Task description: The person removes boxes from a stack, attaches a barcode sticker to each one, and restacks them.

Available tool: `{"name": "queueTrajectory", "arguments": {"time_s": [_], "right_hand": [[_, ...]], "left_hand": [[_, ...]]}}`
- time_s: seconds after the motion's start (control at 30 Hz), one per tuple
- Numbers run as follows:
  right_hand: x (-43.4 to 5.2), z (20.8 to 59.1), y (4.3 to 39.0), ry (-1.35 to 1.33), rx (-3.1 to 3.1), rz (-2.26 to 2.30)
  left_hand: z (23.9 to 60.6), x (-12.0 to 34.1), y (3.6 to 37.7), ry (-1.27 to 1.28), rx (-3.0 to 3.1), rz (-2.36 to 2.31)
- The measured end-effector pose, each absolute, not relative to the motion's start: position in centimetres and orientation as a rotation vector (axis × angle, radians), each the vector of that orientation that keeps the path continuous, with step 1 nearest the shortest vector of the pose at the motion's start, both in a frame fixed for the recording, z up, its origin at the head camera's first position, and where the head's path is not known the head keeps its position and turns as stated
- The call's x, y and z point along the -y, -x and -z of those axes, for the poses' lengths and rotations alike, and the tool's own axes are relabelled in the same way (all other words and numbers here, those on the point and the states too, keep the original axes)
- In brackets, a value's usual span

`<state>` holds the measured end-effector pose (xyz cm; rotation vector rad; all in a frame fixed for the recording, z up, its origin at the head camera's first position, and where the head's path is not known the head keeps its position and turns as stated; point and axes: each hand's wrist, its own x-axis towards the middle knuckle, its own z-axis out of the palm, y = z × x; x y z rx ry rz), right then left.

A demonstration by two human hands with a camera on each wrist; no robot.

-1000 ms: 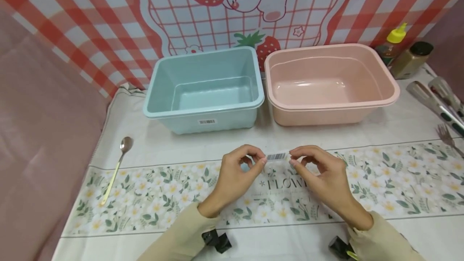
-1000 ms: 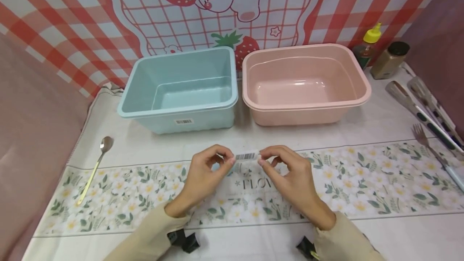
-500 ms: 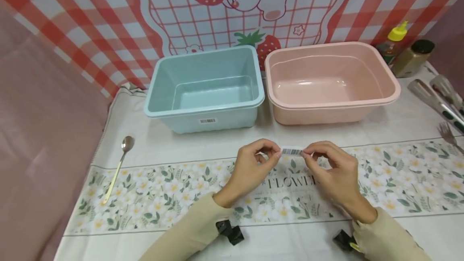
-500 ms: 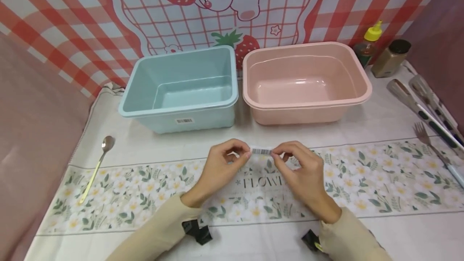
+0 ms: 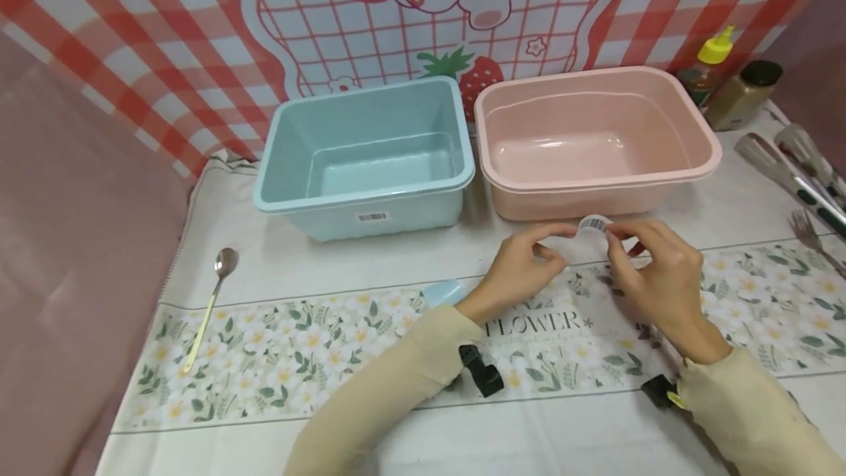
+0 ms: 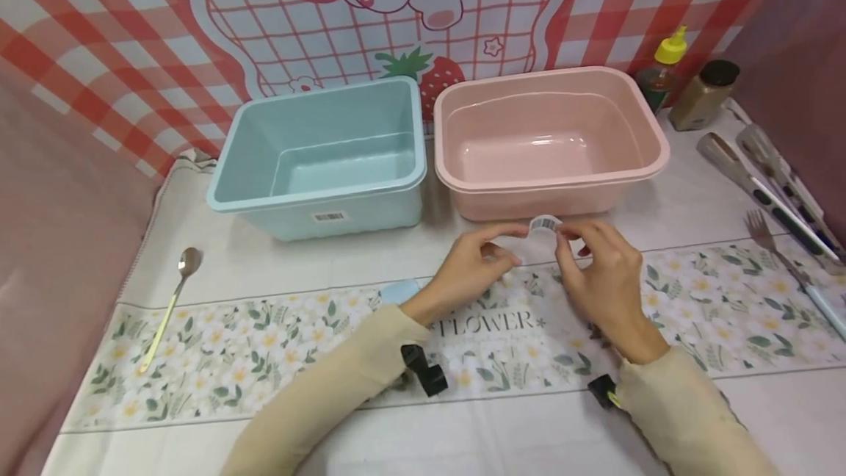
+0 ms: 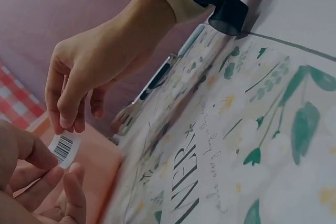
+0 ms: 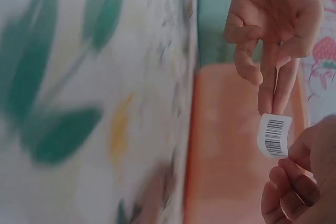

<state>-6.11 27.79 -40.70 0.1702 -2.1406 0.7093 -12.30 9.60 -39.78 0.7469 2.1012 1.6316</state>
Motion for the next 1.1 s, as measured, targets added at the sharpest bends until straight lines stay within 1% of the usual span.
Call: {"name": "queueTrajectory", "arguments": {"time_s": [0.1,0.23,0.63,1.1], "right_hand": [[-28.2,41.0,6.7,-0.143,2.168,-0.707],[-28.5,41.2,7.4,-0.123,2.191,-0.725],[-29.1,41.7,8.8,-0.093,2.200,-0.759],[-29.1,41.4,9.0,-0.079,2.254,-0.753]], "left_hand": [[40.1,-10.5,12.7,-0.648,-2.065,-1.709],[40.5,-10.9,13.1,-0.578,-2.024,-1.759],[41.0,-12.1,13.6,-0.560,-2.169,-1.740],[40.9,-12.6,13.6,-0.568,-2.224,-1.743]]}}
